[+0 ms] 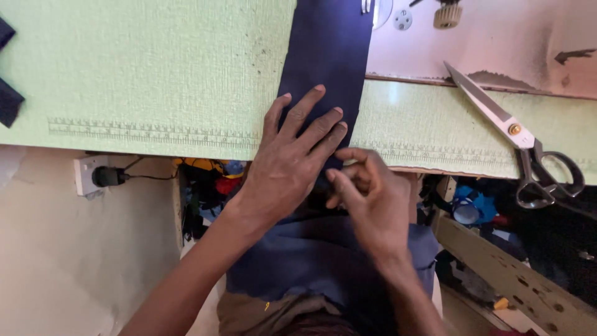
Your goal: Folding and aligning a strip of dark blue fabric at a sewing workstation
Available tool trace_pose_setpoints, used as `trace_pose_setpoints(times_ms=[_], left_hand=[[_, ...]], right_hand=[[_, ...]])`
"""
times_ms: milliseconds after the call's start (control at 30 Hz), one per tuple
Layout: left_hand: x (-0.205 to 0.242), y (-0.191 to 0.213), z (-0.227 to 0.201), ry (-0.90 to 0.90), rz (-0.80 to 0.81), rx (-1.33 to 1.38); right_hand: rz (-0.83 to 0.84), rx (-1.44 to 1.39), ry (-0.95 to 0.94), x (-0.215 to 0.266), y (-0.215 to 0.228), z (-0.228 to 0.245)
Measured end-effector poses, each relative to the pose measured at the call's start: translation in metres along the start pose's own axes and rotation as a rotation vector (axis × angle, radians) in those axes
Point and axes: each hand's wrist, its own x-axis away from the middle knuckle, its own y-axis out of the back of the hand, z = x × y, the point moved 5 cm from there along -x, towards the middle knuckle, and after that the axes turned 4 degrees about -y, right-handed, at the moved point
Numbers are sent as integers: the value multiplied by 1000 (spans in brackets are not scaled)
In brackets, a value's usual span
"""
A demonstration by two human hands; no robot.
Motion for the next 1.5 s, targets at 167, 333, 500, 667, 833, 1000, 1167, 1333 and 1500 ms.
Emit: trace_pose_setpoints(times_ms=[167,333,500,667,833,1000,1167,1333,1500], left_hand=[[-5,1,8,-16,-43,0],[0,0,4,-91,-75,-5],[-21,-10,32,-119,-101,-77],[-46,-19,61,-124,-108,-39],[-73,-21,83,-134,-197,-43],[-80,-31,101,-75,-203,-82],[-13,-8,58,-29,-252,-4],[99,57,-4,458,-343,712],[204,56,-36,942,-211,547]], right_hand=[[146,89,-146,-27,17,21],[-159,371,582,-45,43,44],[-190,459,756,-79,34,20],[-280,561,846,-95,31,19],[-312,566,885,-109,31,27],[-331,411,925,-99,41,24],[-236,258,878,-38,44,14],[141,-4,150,50,25,-15],[362,93,347,101,-28,-15]])
